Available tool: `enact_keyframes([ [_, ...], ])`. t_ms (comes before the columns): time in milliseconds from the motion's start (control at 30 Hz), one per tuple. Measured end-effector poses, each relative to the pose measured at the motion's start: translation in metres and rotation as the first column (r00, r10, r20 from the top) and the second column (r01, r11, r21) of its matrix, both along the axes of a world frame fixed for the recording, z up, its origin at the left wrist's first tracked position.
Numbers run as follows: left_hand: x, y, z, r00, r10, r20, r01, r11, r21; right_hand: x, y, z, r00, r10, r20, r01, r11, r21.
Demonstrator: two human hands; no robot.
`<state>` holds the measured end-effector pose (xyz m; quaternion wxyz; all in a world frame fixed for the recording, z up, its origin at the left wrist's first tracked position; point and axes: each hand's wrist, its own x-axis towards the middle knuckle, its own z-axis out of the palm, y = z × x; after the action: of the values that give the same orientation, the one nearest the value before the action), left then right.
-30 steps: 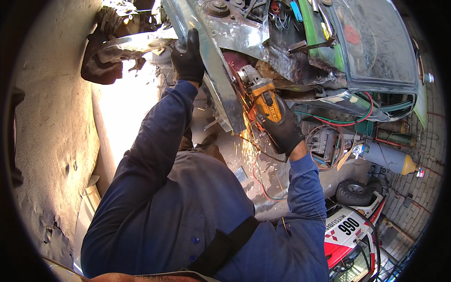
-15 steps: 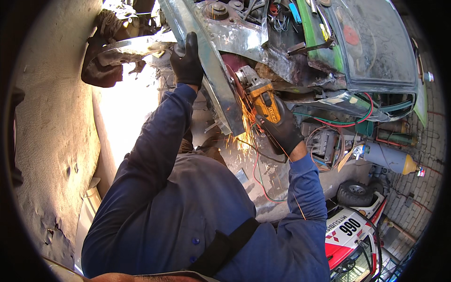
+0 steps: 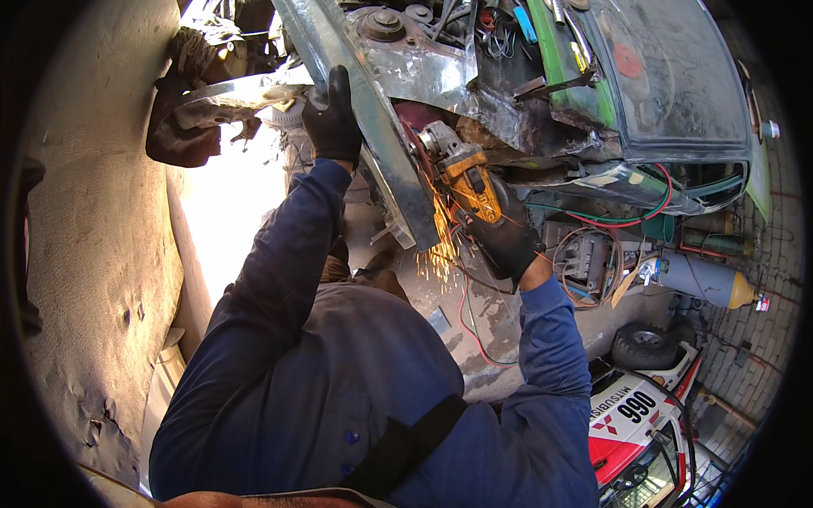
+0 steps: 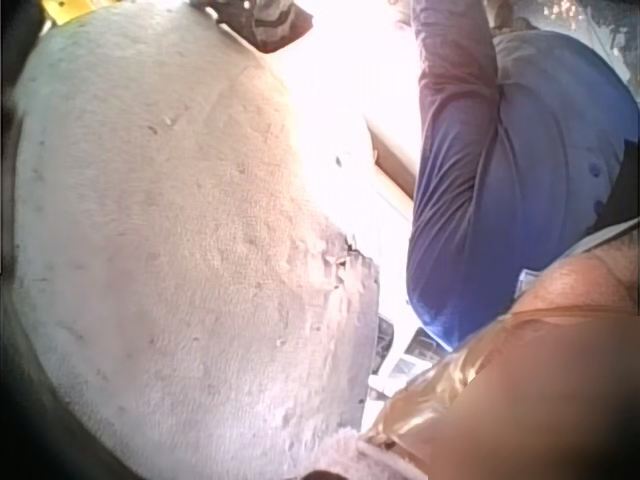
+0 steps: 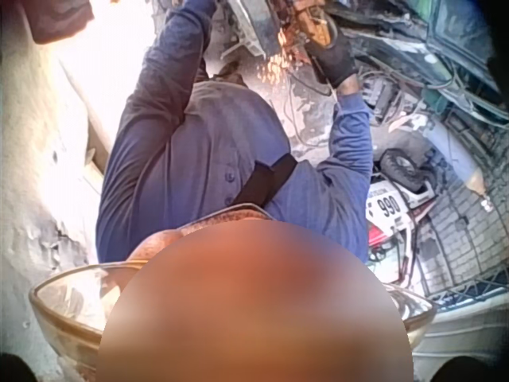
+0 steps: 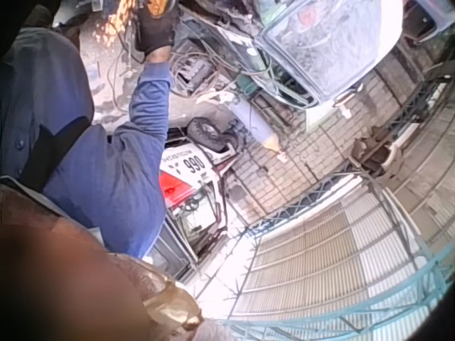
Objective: The person uses an angle grinder to cut a metal panel, then switches to tin snips to trim the edges. The person holds the panel with one hand while operating the tools with the other, producing sparks during grinding.
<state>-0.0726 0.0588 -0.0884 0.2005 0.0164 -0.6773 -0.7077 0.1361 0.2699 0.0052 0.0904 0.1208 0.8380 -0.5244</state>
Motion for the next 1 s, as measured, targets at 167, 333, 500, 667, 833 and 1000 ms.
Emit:
enact_keyframes([
  [167,0.001,0.0,0.003,0.997,-0.041,0.067,0.032,0.991,0.128,-0.003,0.001,-0.003,0.999,-0.001,-0.046,0.0,1.0,-0.022],
  [333,0.001,0.002,-0.001,0.996,-0.048,0.08,0.035,0.987,0.157,-0.002,0.002,-0.003,1.0,-0.022,-0.01,0.022,1.0,-0.011],
  [500,-0.005,-0.005,-0.022,0.994,-0.085,-0.066,0.07,0.978,-0.195,-0.002,0.004,-0.008,0.998,0.011,-0.067,-0.013,1.0,-0.026],
  [667,-0.004,-0.001,-0.018,0.998,-0.048,-0.048,0.047,0.999,-0.005,-0.002,0.009,-0.011,0.998,0.045,-0.051,-0.045,0.999,-0.002],
  [833,0.001,0.004,-0.001,0.999,-0.002,-0.034,0.006,0.995,0.099,-0.003,0.009,-0.013,0.999,0.02,-0.037,-0.022,0.999,-0.046],
  [1000,-0.001,0.004,0.0,0.996,0.018,-0.083,-0.016,1.0,0.016,-0.004,0.007,-0.01,0.996,0.038,-0.084,-0.044,0.997,-0.071],
])
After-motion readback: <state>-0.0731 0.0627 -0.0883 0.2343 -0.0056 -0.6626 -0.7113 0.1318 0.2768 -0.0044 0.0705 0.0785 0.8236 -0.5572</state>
